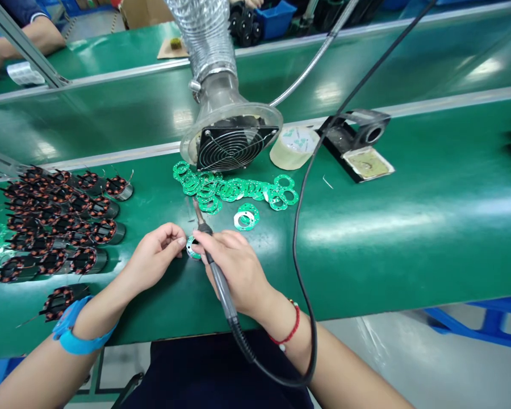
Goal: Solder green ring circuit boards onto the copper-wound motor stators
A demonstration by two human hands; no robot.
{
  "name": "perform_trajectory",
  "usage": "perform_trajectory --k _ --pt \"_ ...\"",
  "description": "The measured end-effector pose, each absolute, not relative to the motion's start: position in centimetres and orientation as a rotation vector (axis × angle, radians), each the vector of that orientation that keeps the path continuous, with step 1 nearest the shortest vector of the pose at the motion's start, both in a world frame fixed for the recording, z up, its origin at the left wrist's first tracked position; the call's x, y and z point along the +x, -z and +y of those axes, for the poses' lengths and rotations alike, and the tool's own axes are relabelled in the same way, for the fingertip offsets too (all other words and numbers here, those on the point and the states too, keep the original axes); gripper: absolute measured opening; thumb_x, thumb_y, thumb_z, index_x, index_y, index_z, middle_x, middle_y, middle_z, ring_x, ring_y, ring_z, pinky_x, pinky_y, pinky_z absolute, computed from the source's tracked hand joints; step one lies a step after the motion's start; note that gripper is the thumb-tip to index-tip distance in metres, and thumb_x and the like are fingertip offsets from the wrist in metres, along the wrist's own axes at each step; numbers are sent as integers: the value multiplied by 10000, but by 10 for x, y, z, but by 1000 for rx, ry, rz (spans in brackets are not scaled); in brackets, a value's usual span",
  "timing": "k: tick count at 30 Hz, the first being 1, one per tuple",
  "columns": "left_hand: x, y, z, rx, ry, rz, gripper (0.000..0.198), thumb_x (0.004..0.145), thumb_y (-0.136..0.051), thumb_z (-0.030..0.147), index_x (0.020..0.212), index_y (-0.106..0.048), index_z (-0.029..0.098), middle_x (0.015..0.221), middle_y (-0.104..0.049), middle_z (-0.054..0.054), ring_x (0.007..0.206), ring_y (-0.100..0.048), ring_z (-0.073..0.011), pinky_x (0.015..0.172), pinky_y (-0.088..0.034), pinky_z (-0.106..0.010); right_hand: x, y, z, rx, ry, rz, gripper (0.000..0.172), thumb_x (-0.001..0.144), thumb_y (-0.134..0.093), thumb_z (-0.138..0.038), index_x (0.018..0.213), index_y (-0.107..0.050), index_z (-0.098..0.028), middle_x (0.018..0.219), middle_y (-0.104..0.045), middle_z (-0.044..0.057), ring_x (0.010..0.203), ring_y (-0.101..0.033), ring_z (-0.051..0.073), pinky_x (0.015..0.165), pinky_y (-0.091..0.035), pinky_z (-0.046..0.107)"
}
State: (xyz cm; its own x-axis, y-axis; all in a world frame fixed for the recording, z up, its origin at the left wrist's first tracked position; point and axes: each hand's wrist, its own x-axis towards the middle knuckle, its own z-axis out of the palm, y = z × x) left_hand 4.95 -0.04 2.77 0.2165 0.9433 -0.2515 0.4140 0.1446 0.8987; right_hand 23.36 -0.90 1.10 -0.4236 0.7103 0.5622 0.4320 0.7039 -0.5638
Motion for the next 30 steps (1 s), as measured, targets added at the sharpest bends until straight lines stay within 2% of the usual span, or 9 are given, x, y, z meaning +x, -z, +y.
perform_trajectory --k 3,8,12,15,24,27,30 --pt "51 -24 0 1440 -629 1400 130 861 -455 275 763 -472 190 626 -463 55 589 -448 -97 573 -342 -232 237 -14 -10 -885 -471 -1959 483 880 -496 -92 1338 -405 -213 938 -716 38 906 -639 205 833 -478 391" --pt "54 -24 -1 1390 -637 1429 123 849 -449 269 750 -448 197 611 -460 61 564 -475 -97 551 -342 -233 248 -5 -19 -952 -628 -1631 248 875 -551 -222 1120 -585 -235 931 -673 44 723 -642 175 673 -504 337" --pt "55 -26 -2 1396 -628 1485 122 839 -459 269 740 -447 200 588 -464 62 562 -484 -103 544 -336 -233 251 2 -22 -866 -660 -1560 182 868 -548 -228 1040 -610 -220 740 -615 8 593 -569 149 606 -465 320" --pt "55 -27 -2 1414 -633 1503 115 839 -460 266 746 -457 198 582 -471 61 560 -489 -103 537 -329 -229 251 1 -22 -882 -661 -1565 164 866 -543 -235 1016 -608 -227 715 -600 7 593 -567 161 587 -456 326" --pt "57 -29 -3 1471 -630 1539 107 840 -453 245 743 -459 199 557 -485 61 538 -492 -103 518 -320 -223 251 -2 -23 -931 -570 -1587 151 866 -537 -294 1000 -598 -260 695 -611 14 566 -586 181 577 -498 366" --pt "59 -32 -3 1507 -616 1569 111 841 -449 236 737 -458 198 543 -491 64 516 -473 -98 508 -318 -220 252 -6 -22 -973 -514 -1608 184 863 -563 -265 1042 -605 -267 797 -655 33 640 -619 193 611 -520 371" --pt "61 -35 -4 1539 -610 1591 114 838 -448 218 726 -452 198 540 -487 66 503 -447 -92 508 -322 -218 249 -9 -18 -1003 -519 -1662 338 883 -553 -213 1214 -538 -280 928 -685 37 757 -662 199 702 -546 372"
